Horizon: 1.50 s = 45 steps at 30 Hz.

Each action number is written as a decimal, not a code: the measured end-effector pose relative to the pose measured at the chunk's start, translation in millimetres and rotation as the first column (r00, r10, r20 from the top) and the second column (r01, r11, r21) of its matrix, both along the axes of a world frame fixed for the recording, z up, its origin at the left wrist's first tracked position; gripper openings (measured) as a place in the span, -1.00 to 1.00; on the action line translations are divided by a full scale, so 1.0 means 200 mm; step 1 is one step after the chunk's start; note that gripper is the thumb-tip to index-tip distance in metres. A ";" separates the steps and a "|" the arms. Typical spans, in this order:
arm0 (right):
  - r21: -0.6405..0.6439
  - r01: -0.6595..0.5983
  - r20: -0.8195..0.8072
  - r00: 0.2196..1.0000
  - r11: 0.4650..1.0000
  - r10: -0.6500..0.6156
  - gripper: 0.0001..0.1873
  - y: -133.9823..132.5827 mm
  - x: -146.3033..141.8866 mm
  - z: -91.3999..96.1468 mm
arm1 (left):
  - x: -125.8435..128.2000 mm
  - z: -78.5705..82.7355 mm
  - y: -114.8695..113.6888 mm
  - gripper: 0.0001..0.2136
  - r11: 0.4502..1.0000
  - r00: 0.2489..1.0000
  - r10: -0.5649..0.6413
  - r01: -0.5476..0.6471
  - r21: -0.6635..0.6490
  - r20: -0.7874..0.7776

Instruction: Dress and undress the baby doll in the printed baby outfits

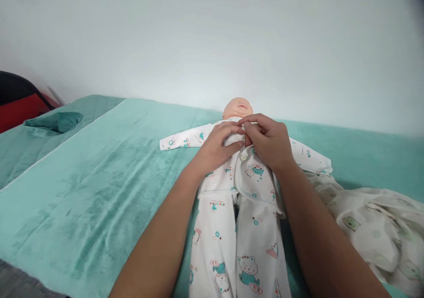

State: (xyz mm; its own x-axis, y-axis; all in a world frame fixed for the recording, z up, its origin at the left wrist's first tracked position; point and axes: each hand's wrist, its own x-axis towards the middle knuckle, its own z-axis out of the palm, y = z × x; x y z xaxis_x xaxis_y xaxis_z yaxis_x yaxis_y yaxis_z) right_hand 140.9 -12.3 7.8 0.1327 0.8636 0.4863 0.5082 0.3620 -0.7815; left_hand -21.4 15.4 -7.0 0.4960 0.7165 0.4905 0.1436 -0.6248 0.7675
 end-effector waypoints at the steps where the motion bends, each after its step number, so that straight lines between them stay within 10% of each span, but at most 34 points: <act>1: -0.020 -0.021 0.046 0.999 1.000 0.022 -0.82 -0.01 0.01 0.01 | -0.02 0.01 0.00 -0.74 0.999 0.999 -0.036 0.035 -0.013 -0.018; 12: -0.301 -0.218 0.244 0.924 0.928 0.296 -0.76 -0.16 0.12 0.13 | -0.11 0.07 -0.01 -0.85 0.982 0.950 -0.178 0.186 0.009 -0.257; 27: -0.113 -0.219 -0.394 0.905 0.969 0.158 -0.77 -0.22 -0.02 -0.08 | -0.10 0.08 -0.02 -0.95 0.984 0.959 -0.176 0.175 -0.026 -0.220; 45: -0.112 -0.279 -0.431 0.879 0.954 0.207 -0.84 -0.17 0.01 -0.08 | -0.11 0.09 -0.01 -0.92 0.935 0.951 -0.295 0.268 -0.232 -0.093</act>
